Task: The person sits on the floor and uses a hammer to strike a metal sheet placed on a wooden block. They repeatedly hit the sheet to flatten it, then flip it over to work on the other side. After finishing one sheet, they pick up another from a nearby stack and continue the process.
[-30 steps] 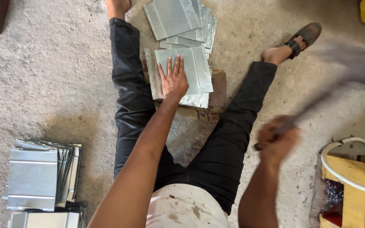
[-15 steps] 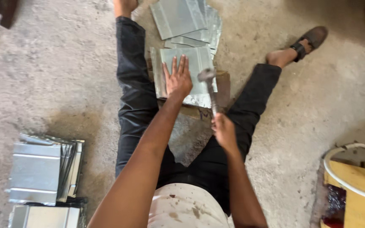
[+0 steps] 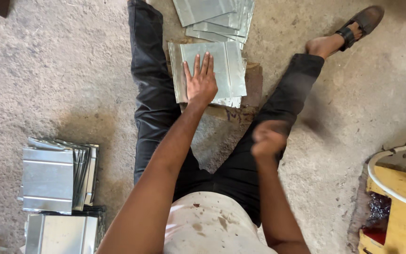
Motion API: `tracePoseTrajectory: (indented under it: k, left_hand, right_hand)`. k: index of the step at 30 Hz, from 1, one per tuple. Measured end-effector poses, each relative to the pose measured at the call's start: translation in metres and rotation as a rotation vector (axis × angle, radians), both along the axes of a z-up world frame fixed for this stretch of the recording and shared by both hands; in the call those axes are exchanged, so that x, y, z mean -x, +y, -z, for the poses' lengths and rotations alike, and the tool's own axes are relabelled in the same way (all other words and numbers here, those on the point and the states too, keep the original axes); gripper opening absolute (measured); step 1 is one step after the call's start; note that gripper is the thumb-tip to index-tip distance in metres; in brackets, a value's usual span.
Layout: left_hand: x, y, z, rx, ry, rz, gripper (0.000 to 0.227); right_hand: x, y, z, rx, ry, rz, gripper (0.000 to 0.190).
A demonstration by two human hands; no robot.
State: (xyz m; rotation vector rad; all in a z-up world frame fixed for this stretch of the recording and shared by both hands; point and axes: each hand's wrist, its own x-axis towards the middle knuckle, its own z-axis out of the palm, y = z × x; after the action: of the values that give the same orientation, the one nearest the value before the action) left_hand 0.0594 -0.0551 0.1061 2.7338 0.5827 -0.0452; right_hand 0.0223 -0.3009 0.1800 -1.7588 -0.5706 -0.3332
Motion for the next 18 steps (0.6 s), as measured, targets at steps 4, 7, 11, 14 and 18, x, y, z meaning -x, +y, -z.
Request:
tracePoseTrajectory:
  k: [4, 7, 11, 14, 18]
  left_hand:
    - [-0.002, -0.005, 0.0, -0.028, 0.031, 0.018, 0.065]
    - [-0.005, 0.002, 0.003, -0.051, -0.017, -0.002, 0.062]
    - [0.007, -0.008, 0.005, -0.064, -0.021, -0.001, 0.064]
    - [0.028, -0.016, 0.001, -0.029, -0.018, 0.058, 0.062]
    - [0.037, -0.016, 0.001, -0.036, -0.041, 0.065, 0.061]
  right_hand:
    - [0.002, -0.024, 0.038, 0.462, 0.64, -0.101, 0.04]
    - [0.003, -0.037, -0.007, 0.108, 0.904, -0.109, 0.044]
    - [0.005, -0.052, -0.111, -0.103, 0.43, -0.039, 0.056]
    - [0.008, -0.042, -0.153, -0.54, 0.069, -0.224, 0.055]
    - [-0.003, -0.018, -0.087, -0.447, -0.346, -0.082, 0.06]
